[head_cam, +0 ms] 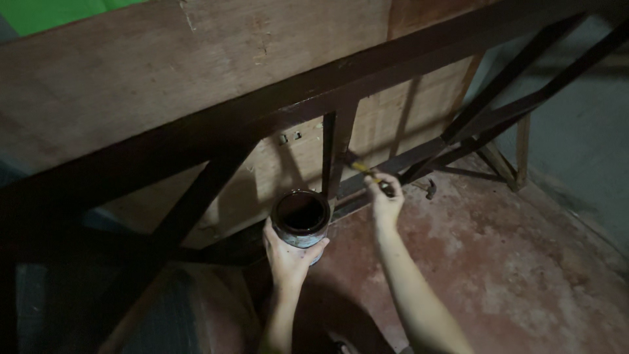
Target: The person paints the wooden frame of a bed with dark brown paint using a brush. They repeatedly dip the brush into a paint can and apply the paint to various sections of the frame, including the side rails and legs.
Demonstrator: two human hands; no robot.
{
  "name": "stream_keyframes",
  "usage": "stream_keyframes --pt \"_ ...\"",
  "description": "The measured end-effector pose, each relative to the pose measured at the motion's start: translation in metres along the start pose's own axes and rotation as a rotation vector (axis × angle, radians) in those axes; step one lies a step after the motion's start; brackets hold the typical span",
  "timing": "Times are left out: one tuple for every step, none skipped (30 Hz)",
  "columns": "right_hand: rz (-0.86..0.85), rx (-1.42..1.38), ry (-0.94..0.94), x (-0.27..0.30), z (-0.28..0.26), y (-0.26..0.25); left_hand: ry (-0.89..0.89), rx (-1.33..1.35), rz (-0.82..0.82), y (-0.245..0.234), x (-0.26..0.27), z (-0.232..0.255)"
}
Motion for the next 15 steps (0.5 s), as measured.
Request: stream_keyframes --pt "0.051 -0.14 0.104 0.002 -0.011 -0.005 -0.025 0.003 0.005 0.0 0.002 -0.002" --pt "0.1 -0.283 0.208 0.005 -0.016 -0.004 -0.047 0.005 0.014 0.0 0.0 -0.004" --pt "0.097 -0.387 0.231 0.007 -0.025 0.0 -0.07 0.008 0.023 0.001 -0.001 -0.006" --pt "0.095 -0.49 0.257 0.012 -0.031 -0.005 -0.081 -0.001 0.023 0.001 -0.001 -0.007" --pt "0.094 -0.593 0.283 0.017 -0.031 -0.01 -0.093 -0.009 0.024 0.001 -0.001 -0.009" --pt "0.124 -0.617 0.339 0.022 -0.016 -0.015 -0.102 -0.019 0.022 0.002 -0.001 -0.01" --pt "0.154 -0.641 0.394 0.026 0.006 -0.018 -0.103 -0.013 0.019 0.002 0.0 -0.011" --pt "0.185 -0.666 0.451 0.03 0.032 -0.021 -0.103 -0.01 0.016 0.003 0.001 -0.011" --pt "0.181 -0.637 0.464 0.033 0.058 -0.024 -0.103 -0.006 0.014 0.004 0.001 -0.011" --pt "0.178 -0.608 0.476 0.037 0.087 -0.028 -0.105 0.011 -0.006 0.005 0.002 -0.012" --pt "0.176 -0.578 0.488 0.04 0.115 -0.033 -0.106 0.027 -0.027 0.007 0.002 -0.014" --pt "0.191 -0.558 0.468 0.039 0.139 -0.04 -0.107 0.046 -0.046 0.009 0.001 -0.014" --pt "0.207 -0.538 0.449 0.037 0.161 -0.046 -0.095 0.064 -0.038 0.008 0.0 -0.012" --pt "0.223 -0.512 0.435 0.04 0.18 -0.055 -0.09 0.081 -0.03 0.005 0.004 -0.011" --pt "0.245 -0.428 0.425 0.043 0.192 -0.068 -0.084 0.096 -0.022 0.002 0.007 -0.011"
Point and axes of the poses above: each hand's wrist, its own x-axis away from the middle knuckle, its own y-axis out of the palm, z = x × y, the point moved 10 cm from there along -x, towards the middle knuckle, and after that the axes turned 8 degrees about -y, right-handed, at the moved point
